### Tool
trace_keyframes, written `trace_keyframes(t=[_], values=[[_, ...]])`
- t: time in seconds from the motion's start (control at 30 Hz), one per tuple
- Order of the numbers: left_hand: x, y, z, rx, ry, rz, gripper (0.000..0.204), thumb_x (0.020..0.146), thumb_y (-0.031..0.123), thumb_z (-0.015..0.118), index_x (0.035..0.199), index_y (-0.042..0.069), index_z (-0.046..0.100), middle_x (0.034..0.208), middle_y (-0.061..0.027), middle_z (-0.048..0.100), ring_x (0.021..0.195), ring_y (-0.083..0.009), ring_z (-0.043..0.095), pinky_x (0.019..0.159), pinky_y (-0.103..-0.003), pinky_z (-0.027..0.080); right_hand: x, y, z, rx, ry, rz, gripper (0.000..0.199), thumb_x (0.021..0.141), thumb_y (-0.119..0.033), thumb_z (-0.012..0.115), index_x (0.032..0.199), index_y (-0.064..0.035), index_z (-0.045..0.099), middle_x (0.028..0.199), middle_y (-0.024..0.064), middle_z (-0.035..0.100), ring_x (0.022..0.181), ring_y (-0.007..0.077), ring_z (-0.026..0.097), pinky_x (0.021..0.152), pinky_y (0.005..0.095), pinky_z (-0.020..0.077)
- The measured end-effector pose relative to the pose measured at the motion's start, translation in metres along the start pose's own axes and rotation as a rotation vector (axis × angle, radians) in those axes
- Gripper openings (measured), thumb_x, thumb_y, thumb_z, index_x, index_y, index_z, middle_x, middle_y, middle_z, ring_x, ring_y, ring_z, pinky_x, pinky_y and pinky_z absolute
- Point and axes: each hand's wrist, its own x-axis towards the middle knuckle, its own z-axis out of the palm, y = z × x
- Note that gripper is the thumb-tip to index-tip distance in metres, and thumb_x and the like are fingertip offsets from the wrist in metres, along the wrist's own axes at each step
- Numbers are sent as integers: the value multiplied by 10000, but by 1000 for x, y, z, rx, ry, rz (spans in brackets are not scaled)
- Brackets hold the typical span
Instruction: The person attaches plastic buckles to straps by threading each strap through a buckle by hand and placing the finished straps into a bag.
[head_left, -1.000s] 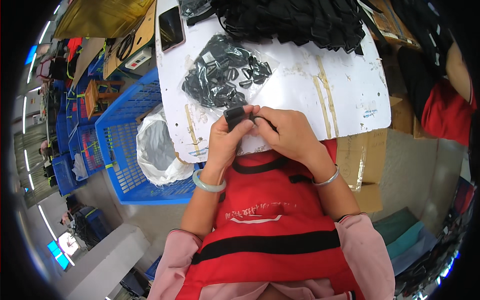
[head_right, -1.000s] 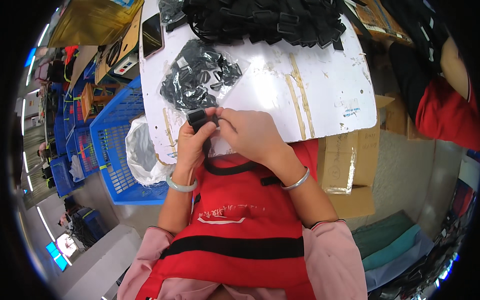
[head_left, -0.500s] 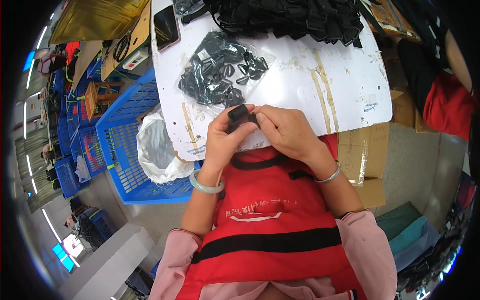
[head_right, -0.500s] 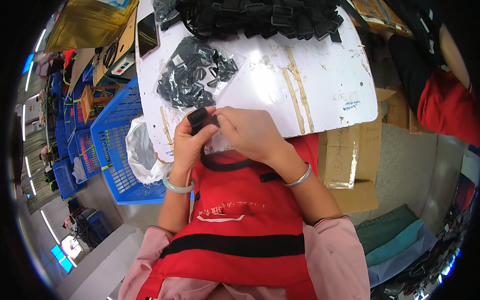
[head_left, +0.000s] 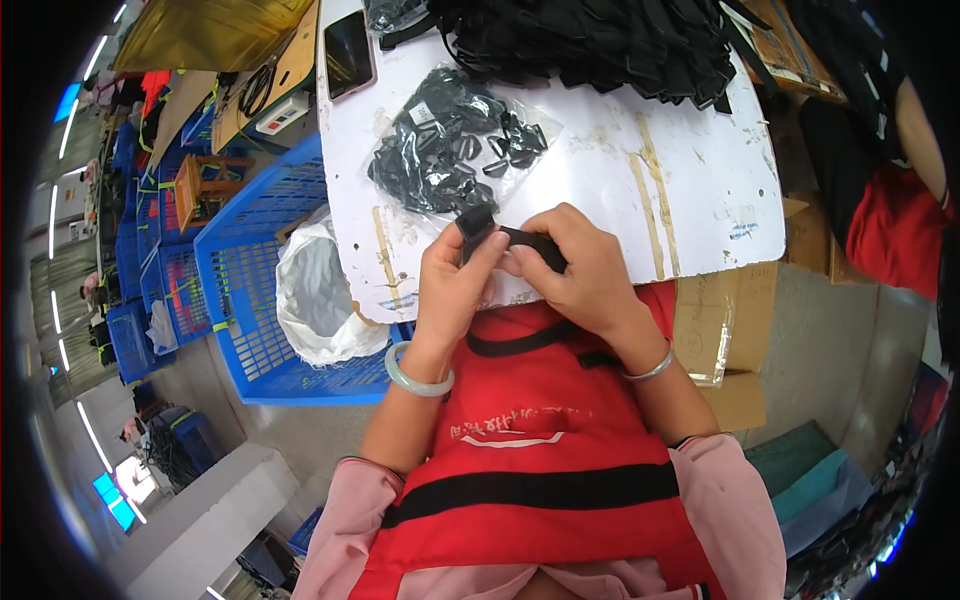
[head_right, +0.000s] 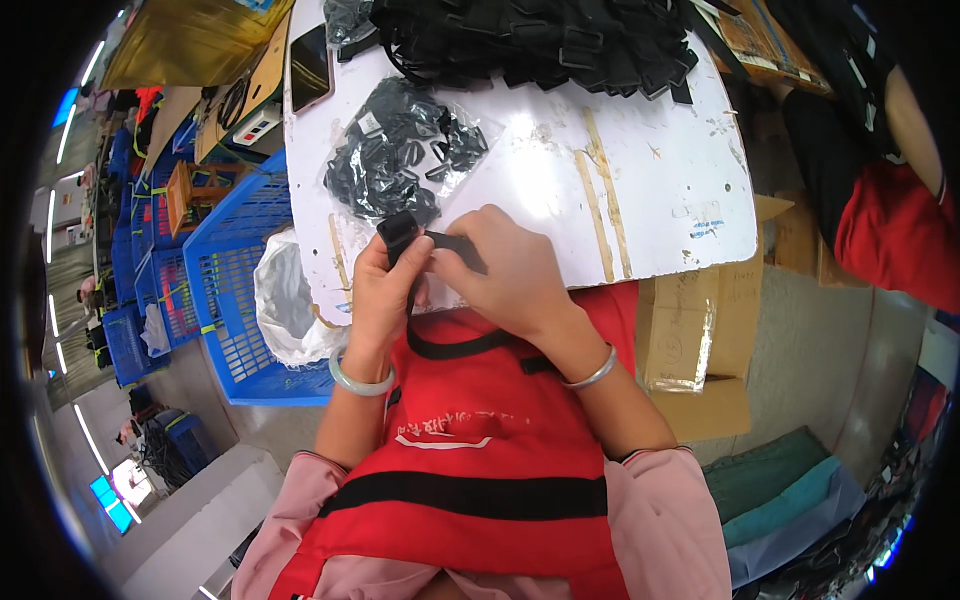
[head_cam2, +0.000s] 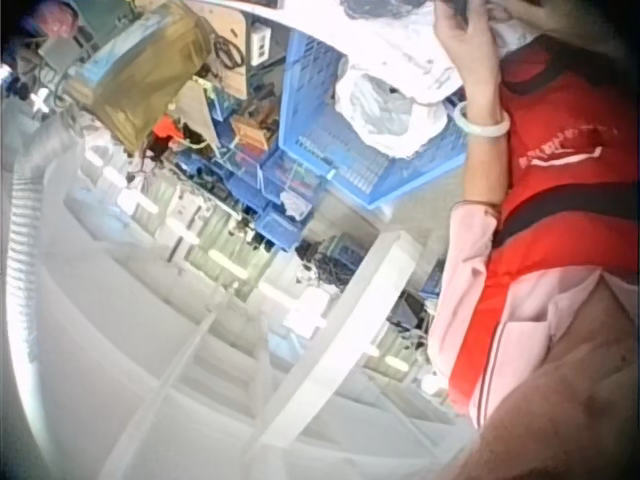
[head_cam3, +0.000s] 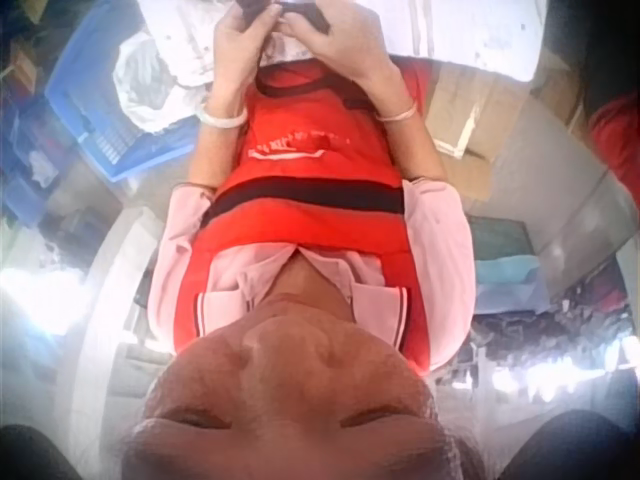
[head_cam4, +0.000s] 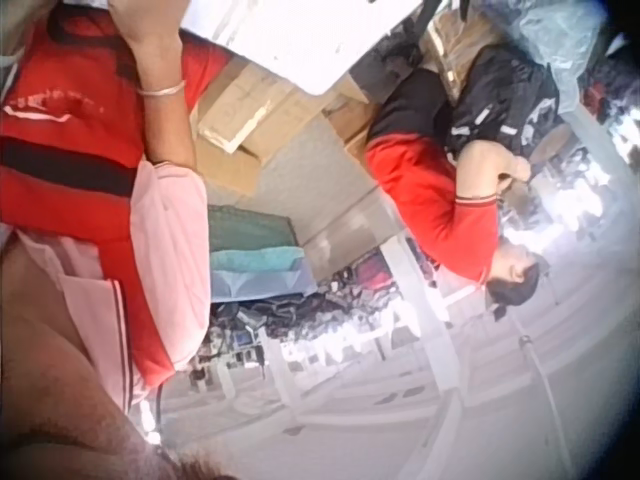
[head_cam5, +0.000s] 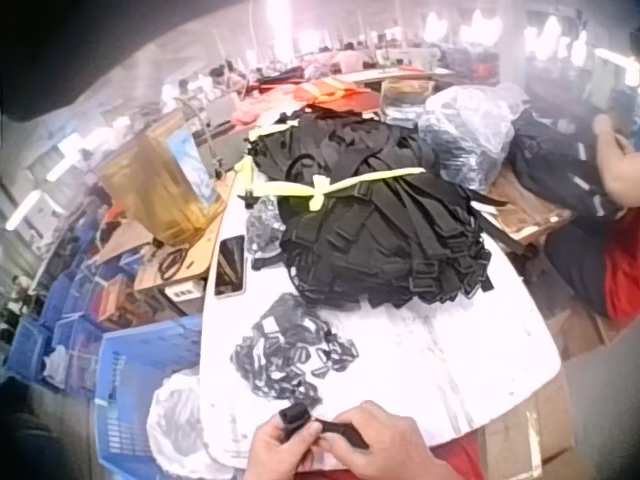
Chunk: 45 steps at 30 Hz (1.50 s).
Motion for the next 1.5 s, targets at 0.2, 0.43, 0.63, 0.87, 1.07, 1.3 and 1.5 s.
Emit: trace_keyframes(t=[0.2,0.43,0.63,0.87,1.07,1.3,1.5], values=[[4,1,-17,-211,-74,10,367,948,364,452,1072,35,555,696,0,526,483,-37,374,415,-169,273,-8,9,-7,620,-215,378,150,862,-181,518,839,-37,553,693,19,547,611,131,534,538,270,425],[-3,3,2,-204,-66,154,696,942,555,176,1165,-17,504,918,-58,538,503,-58,380,419,-185,294,-10,8,17,892,-350,583,208,889,-227,486,783,-53,528,649,-1,518,505,39,394,440,179,295],[-6,-7,4,-48,-48,291,786,897,643,167,1227,1,479,971,-38,520,545,-49,386,489,-177,301,-8,2,17,1058,-326,620,201,893,-219,479,797,-50,530,650,7,528,490,34,378,434,166,289],[-6,-11,1,271,2,535,677,925,536,250,1286,-8,427,1044,-63,453,848,-110,445,705,-216,384,-11,-9,12,1189,-320,559,172,904,-208,484,867,-50,543,676,-20,505,520,25,389,453,160,302],[-13,-13,0,347,-84,559,530,954,386,339,1236,-37,486,1059,-78,461,879,-144,460,754,-258,396,-11,-6,-7,1077,-253,497,157,906,-215,520,925,-62,553,703,-43,497,598,7,414,507,154,316],[-10,-5,2,706,-118,753,361,822,242,605,1084,-5,581,1009,-180,537,887,-335,552,748,-344,453,-6,-20,2,949,-34,287,185,939,-163,456,1021,-20,542,835,-7,530,732,44,472,633,175,387],[-19,14,-21,590,-225,486,343,694,58,709,1023,10,626,875,-85,583,809,-180,574,707,-267,443,-4,14,-22,858,-211,112,233,927,-148,475,1042,21,587,1072,64,554,941,109,523,823,253,419]])
